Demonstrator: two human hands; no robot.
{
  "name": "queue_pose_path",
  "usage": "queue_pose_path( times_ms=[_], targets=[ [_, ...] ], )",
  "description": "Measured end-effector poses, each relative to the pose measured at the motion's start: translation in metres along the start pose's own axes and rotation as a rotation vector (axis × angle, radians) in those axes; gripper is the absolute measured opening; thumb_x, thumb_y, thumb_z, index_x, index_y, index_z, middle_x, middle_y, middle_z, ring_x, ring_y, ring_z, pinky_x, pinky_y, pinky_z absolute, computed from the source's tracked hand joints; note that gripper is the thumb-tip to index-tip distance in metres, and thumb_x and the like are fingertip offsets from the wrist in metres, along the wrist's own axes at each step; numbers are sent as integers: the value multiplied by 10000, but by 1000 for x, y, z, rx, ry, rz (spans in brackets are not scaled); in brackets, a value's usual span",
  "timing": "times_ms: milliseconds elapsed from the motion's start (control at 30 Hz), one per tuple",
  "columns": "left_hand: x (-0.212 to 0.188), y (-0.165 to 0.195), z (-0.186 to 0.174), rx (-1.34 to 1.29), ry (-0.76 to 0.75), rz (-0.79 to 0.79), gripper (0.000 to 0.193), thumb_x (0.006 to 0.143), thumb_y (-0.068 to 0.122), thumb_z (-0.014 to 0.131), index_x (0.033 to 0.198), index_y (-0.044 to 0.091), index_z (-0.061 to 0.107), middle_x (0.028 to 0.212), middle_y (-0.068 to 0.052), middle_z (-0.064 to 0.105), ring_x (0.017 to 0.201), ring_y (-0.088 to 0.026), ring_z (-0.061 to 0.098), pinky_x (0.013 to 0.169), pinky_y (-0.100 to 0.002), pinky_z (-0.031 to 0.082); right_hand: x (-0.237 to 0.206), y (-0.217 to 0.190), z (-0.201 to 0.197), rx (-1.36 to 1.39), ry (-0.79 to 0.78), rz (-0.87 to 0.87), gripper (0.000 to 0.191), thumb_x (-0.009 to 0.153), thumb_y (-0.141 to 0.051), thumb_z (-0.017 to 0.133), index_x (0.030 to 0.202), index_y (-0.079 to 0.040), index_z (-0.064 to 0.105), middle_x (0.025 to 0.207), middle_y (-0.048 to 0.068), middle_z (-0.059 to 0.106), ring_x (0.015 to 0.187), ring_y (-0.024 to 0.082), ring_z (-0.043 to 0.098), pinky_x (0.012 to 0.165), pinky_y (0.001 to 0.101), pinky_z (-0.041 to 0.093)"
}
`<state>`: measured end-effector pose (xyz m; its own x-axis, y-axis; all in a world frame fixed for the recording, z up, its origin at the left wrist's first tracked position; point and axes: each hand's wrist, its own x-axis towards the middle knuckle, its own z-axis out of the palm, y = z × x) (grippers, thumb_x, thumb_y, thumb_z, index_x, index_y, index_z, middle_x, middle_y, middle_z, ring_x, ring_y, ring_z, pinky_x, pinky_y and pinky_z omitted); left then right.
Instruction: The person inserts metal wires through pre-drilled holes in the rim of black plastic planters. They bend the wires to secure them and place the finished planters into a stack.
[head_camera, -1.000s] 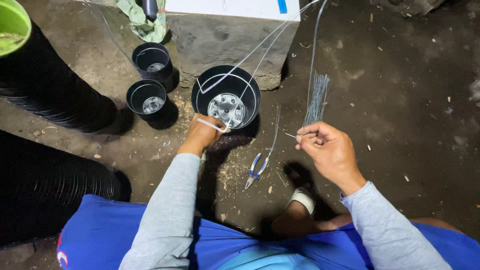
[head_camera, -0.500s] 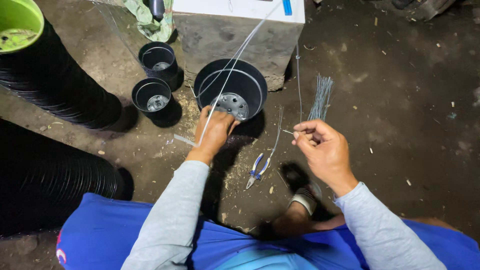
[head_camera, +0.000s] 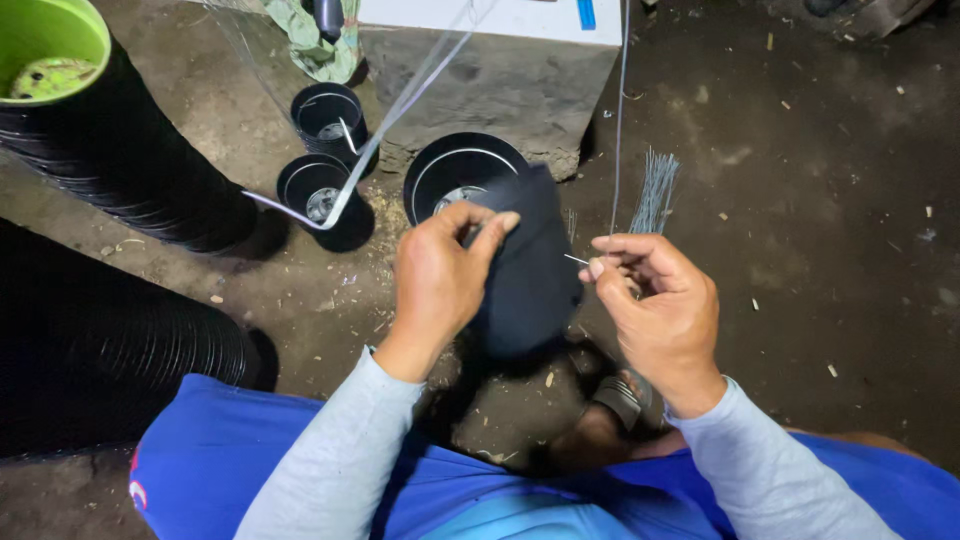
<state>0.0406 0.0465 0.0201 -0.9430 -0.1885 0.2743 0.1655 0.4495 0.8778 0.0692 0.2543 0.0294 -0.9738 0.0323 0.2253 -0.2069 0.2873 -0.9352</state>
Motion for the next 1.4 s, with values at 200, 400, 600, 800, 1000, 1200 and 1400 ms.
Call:
queue_pose_path(
  times_ms=[200, 400, 600, 800, 1000, 1200, 1400],
  targets=[
    [-16, -27, 24, -339, -371, -273, 224, 954, 216, 699, 982, 6, 770, 779, -26, 744, 693, -49, 604, 613, -265, 501, -7, -1, 12, -44, -19, 27, 179, 930, -8, 704, 1108, 9, 708, 947, 56, 760, 863, 87, 723, 754, 211, 567],
    [-20, -52, 38, -652, -578, -397, 278, 958, 120, 623, 1157, -50, 717, 954, -30, 759, 796, -56, 661, 725, -225, 546, -8, -4, 9, -242, 3, -98, 164, 903, -27, 738, 1067, -24, 745, 907, 41, 745, 818, 83, 708, 744, 232, 560],
    [-22, -49, 40, -598, -558, -293, 296, 969, 109, 651, 1204, -65, 697, 996, -41, 753, 841, -50, 648, 744, -228, 545, -7, -5, 10, -287, 0, -182, 152, 906, -11, 733, 1056, -25, 747, 878, 40, 723, 805, 92, 693, 730, 236, 537],
    [-22, -46, 35, -597, -565, -312, 282, 964, 109, 654, 1180, -64, 708, 999, -61, 767, 844, -58, 665, 749, -234, 559, -6, -2, 12, -255, -21, -160, 148, 907, -15, 736, 1055, -23, 745, 862, 35, 699, 773, 86, 662, 703, 230, 530],
    [-23, -43, 35, -542, -558, -283, 275, 956, 102, 653, 1174, -53, 717, 1015, -65, 771, 861, -60, 670, 772, -230, 560, -5, -1, 11, -272, -11, -83, 157, 895, -26, 737, 1052, -31, 752, 853, 24, 711, 749, 80, 656, 683, 226, 530],
    [-23, -36, 32, -595, -565, -297, 265, 953, 87, 635, 1174, -38, 709, 991, -53, 772, 850, -64, 679, 763, -235, 568, -4, 0, 9, -324, -37, -180, 171, 876, -24, 750, 1048, -31, 750, 852, 35, 705, 773, 75, 675, 701, 229, 539],
    [-28, -21, 27, -344, -454, -184, 269, 904, 97, 671, 1151, 3, 719, 879, -55, 789, 751, -58, 650, 692, -254, 545, -5, 1, 7, -357, -59, -95, 173, 866, -13, 739, 1036, -30, 762, 840, 46, 717, 683, 100, 668, 615, 238, 522]
  ],
)
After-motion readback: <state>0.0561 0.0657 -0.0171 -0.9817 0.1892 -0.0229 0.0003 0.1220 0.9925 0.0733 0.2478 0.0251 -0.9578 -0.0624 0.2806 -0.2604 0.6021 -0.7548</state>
